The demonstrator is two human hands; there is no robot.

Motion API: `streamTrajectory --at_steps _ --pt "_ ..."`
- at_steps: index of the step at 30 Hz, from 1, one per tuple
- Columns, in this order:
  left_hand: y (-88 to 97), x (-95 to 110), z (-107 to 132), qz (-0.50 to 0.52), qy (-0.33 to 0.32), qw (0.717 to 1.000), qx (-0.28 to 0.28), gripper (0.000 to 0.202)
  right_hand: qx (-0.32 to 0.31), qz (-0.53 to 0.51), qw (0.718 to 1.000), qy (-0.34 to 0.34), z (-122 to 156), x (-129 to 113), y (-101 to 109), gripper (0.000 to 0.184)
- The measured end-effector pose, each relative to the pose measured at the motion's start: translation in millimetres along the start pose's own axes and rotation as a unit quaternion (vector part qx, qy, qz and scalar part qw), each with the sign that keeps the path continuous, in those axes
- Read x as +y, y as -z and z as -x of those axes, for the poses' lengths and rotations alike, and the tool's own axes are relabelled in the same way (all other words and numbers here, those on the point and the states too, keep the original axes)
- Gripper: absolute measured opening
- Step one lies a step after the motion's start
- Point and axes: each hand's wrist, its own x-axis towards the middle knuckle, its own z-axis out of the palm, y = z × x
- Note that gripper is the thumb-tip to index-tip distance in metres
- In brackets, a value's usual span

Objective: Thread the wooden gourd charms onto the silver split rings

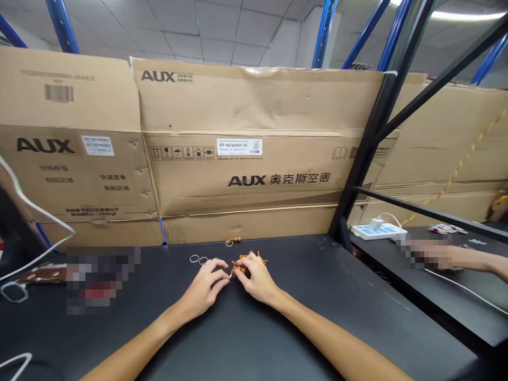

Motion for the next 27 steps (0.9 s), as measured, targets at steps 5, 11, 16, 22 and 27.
streamTrajectory --at_steps 5,11,16,22,27 --pt "1.3 1.0 -1.0 0.008 0.035 0.999 -0.008 0.015 -0.016 -0.014 1.000 0.007 4.1 -8.7 -2.1 0.008" --pt "-4.9 5.2 -2.6 0.037 0.042 0.998 0.000 0.019 -0.025 -0.043 0.999 0.012 6.2 -15.0 -3.3 0.008" --pt "-7.0 6.7 -0.3 0.000 0.039 0.999 0.009 0.011 -0.030 -0.080 0.996 -0.020 3.1 -14.8 -1.7 0.011" --pt "-9.0 1.6 2.8 -0.072 0.016 0.996 0.051 0.009 -0.039 -0.069 0.997 -0.019 6.6 -24.5 -2.6 0.014" --pt "-3.4 2.4 1.4 -0.050 -0.006 0.998 0.047 0.015 -0.021 -0.047 0.998 -0.023 2.2 -13.6 -1.6 0.008"
